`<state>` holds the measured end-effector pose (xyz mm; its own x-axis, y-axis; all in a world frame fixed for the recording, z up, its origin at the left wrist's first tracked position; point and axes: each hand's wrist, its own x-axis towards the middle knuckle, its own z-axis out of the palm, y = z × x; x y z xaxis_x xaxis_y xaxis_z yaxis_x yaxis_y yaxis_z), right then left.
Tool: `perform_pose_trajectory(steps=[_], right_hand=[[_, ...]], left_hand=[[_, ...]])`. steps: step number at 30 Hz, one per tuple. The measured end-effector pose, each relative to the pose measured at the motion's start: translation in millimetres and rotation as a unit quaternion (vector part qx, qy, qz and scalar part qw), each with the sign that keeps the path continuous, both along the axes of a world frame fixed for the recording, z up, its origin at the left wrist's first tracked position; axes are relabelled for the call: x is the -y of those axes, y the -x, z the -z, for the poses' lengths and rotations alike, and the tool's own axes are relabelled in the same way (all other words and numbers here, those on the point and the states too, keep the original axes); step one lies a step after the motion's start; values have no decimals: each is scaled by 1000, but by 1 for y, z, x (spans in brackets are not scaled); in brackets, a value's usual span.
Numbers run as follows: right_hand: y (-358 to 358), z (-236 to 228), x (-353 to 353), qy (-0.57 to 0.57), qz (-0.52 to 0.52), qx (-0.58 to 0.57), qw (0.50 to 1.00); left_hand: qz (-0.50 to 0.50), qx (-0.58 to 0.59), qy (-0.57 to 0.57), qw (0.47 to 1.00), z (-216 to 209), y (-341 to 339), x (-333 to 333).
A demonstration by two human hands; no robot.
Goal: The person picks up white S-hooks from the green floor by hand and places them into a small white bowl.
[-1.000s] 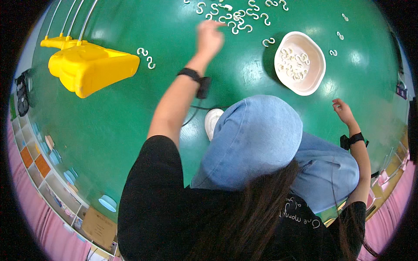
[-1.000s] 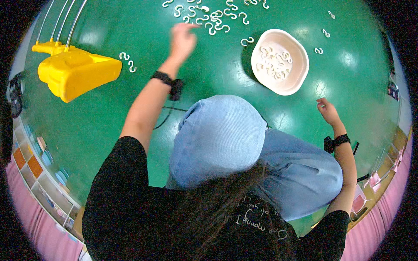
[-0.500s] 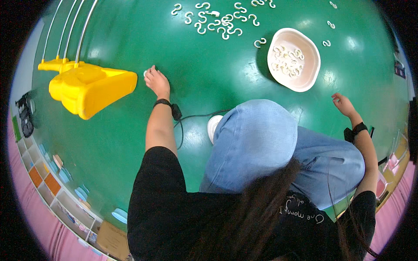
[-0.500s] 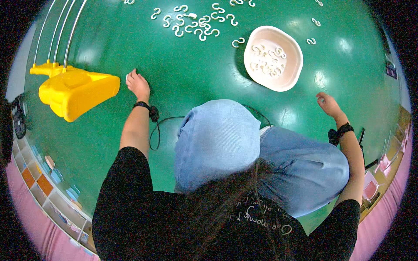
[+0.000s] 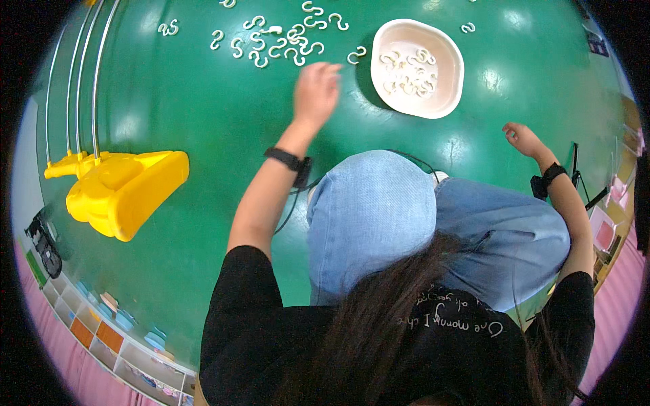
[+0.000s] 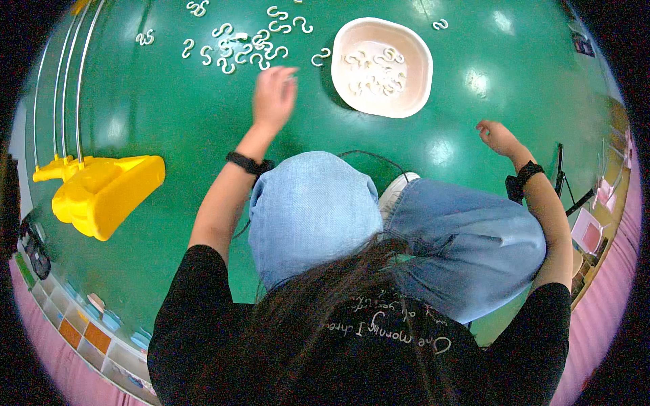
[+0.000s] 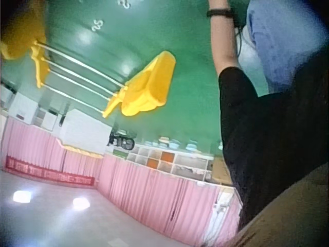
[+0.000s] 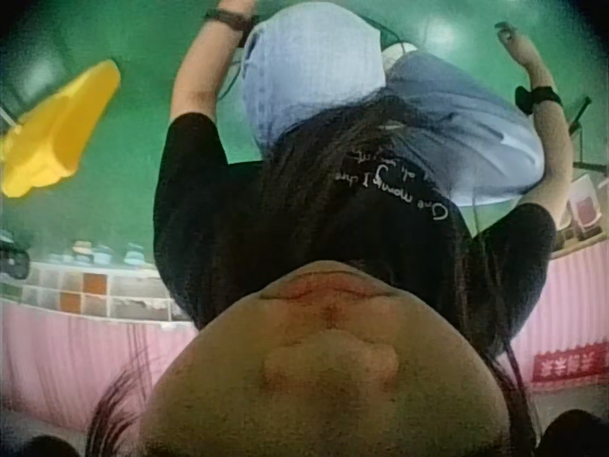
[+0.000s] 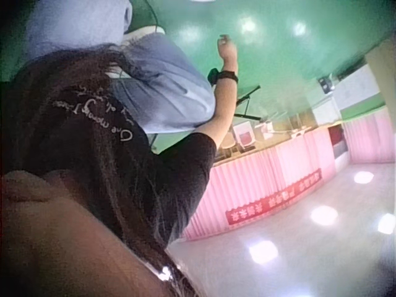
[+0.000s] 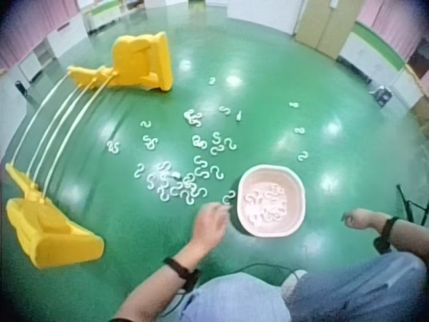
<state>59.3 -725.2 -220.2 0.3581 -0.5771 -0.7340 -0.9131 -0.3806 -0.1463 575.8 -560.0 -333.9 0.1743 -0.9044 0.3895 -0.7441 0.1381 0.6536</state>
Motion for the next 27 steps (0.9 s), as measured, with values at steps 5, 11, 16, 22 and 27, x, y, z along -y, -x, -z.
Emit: perform_pose_trajectory(steps=[5, 11, 16, 22, 27], right_hand=[[1, -11, -17, -9, 56, -2, 998], [60, -16, -50, 8, 78, 3, 997], [115, -24, -93, 5, 123, -34, 992], [134, -32, -136, 25, 194, -56, 979], [146, -37, -160, 11, 195, -39, 980]], left_hand=[[190, -53, -5, 980, -15, 84, 62], [193, 26, 11, 981, 3, 78, 84], [-142, 182, -81, 970, 46, 0, 91], [-146, 228, -187, 944, 82, -64, 99], [-47, 257, -171, 950, 89, -44, 123]])
